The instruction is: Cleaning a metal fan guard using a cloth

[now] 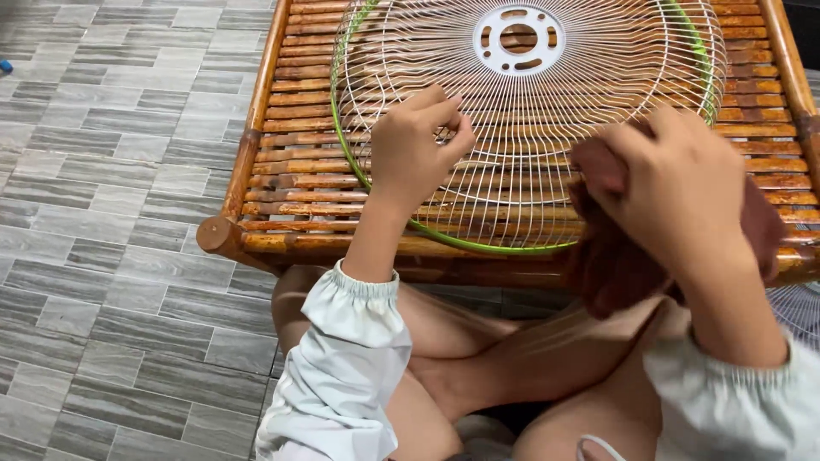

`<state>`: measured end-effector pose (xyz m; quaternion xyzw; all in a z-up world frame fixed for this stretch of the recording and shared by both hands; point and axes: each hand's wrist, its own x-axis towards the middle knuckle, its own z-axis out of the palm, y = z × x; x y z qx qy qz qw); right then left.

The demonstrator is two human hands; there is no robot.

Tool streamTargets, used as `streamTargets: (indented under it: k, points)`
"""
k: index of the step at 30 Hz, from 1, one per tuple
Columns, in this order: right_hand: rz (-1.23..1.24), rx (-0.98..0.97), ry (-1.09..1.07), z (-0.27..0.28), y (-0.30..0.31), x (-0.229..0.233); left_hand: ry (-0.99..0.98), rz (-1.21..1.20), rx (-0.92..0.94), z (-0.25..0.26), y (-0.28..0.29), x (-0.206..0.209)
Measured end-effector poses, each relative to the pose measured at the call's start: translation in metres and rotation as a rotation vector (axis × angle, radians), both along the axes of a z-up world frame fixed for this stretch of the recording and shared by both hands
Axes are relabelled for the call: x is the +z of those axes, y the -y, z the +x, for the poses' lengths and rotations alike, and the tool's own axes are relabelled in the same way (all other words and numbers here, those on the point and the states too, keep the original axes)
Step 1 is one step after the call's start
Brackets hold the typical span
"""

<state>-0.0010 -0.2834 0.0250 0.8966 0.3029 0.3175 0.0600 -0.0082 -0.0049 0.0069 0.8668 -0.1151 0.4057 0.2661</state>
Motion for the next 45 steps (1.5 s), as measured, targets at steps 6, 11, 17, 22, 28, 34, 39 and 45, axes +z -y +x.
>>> streamTargets:
  k: [6, 11, 17, 22, 28, 34, 39, 45]
  points:
    - [0.285, 0.075, -0.100, -0.051, 0.032, -0.032, 0.038, 0.034, -0.028, 0.003, -0.002, -0.002]
    - [0.226, 0.051, -0.104, -0.034, 0.024, -0.016, 0.054, 0.089, -0.110, 0.001, -0.004, 0.006]
    - [-0.017, -0.019, -0.016, 0.070, -0.040, 0.002, 0.039, 0.115, -0.114, 0.003, -0.008, 0.001]
    - [-0.035, 0.023, -0.038, 0.144, -0.082, -0.004, 0.060, 0.106, -0.129, -0.001, -0.008, 0.007]
    - [0.090, 0.148, -0.188, 0.118, -0.062, 0.014, 0.026, 0.119, -0.081, 0.004, -0.007, 0.000]
    - [0.093, 0.203, -0.227, 0.035, 0.009, 0.016, 0.003, 0.153, -0.144, 0.000, -0.010, 0.006]
    - [0.347, 0.300, -0.149, -0.004, 0.065, -0.042, 0.016, 0.188, -0.135, 0.009, -0.009, 0.002]
    - [0.484, 0.380, -0.164, 0.007, 0.077, -0.040, -0.003, 0.206, -0.156, 0.009, -0.007, 0.007]
